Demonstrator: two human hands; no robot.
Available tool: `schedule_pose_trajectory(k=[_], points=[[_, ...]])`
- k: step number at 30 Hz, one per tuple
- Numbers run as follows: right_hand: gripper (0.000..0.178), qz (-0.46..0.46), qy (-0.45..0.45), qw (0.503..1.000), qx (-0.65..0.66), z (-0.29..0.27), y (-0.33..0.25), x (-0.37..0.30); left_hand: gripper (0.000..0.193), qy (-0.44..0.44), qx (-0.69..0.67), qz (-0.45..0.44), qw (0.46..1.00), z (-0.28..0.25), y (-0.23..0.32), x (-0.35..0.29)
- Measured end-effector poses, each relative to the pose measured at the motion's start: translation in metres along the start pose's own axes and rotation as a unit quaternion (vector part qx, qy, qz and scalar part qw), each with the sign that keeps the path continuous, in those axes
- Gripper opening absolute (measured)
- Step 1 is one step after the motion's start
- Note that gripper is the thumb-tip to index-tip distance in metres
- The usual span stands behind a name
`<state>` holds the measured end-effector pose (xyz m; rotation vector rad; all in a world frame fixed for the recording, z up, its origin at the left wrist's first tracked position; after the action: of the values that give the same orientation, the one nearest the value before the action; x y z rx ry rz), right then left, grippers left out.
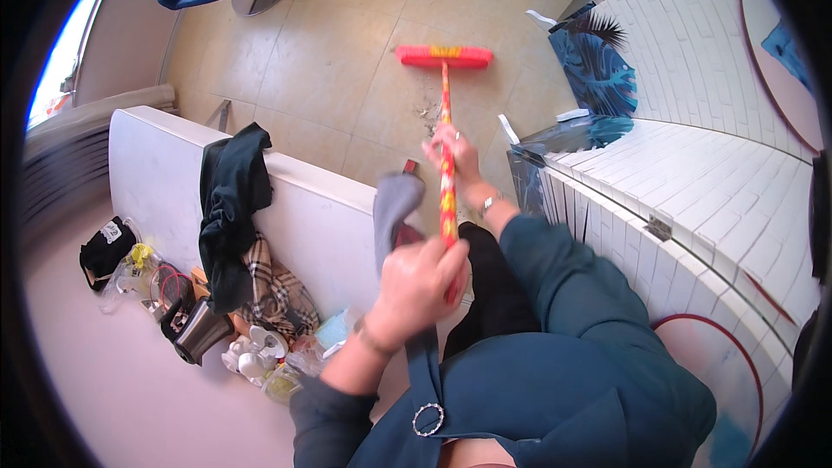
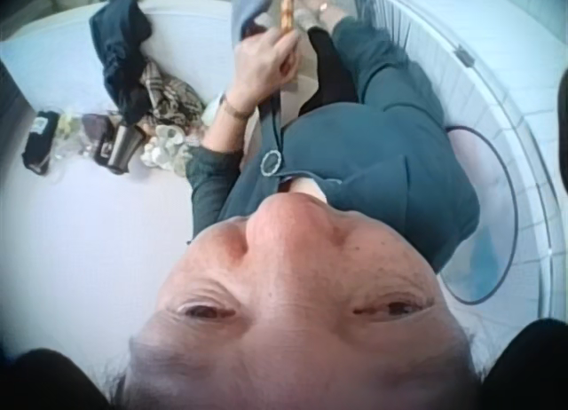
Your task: The person sweeps a tiled floor using a red broom with a patterned handle. They move around furniture and collect debris into a pile, then transfer the debris into a dustpan held in the other hand.
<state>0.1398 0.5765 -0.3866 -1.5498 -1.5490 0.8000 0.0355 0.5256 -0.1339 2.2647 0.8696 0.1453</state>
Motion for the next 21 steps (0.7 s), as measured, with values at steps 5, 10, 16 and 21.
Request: schedule_pose_trajectory(k=[5, 10, 16, 21], points=[[0.021, -0.025, -0.026, 0.999, 0.034, -0.004, -0.069, -0.014, 0.023, -0.053, 0.012, 0.013, 0.998, -0.053, 0.029, -0.023], [0.026, -0.078, -0.02, 0.994, 0.067, -0.005, -0.096, 0.013, 0.033, -0.07, 0.043, 0.01, 0.997, -0.077, 0.05, -0.027], [0.026, -0.186, -0.2, 0.954, 0.121, 0.056, -0.058, 0.082, 0.032, 0.068, 0.082, -0.104, 0.989, -0.028, 0.012, 0.006], [0.027, -0.199, -0.361, 0.904, 0.116, 0.11, -0.024, 0.07, 0.021, 0.034, 0.078, -0.166, 0.982, 0.009, -0.018, 0.025]])
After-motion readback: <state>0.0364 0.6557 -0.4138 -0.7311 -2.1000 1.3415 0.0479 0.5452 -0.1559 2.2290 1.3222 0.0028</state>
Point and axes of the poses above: each hand's wrist, its own x-axis towards the middle knuckle, its own z-axis out of the palm, y = z × x, the point moved 8 cm from there along x, towards the middle knuckle, and after that the axes turned 14 degrees about -y, right-handed, at the moved point
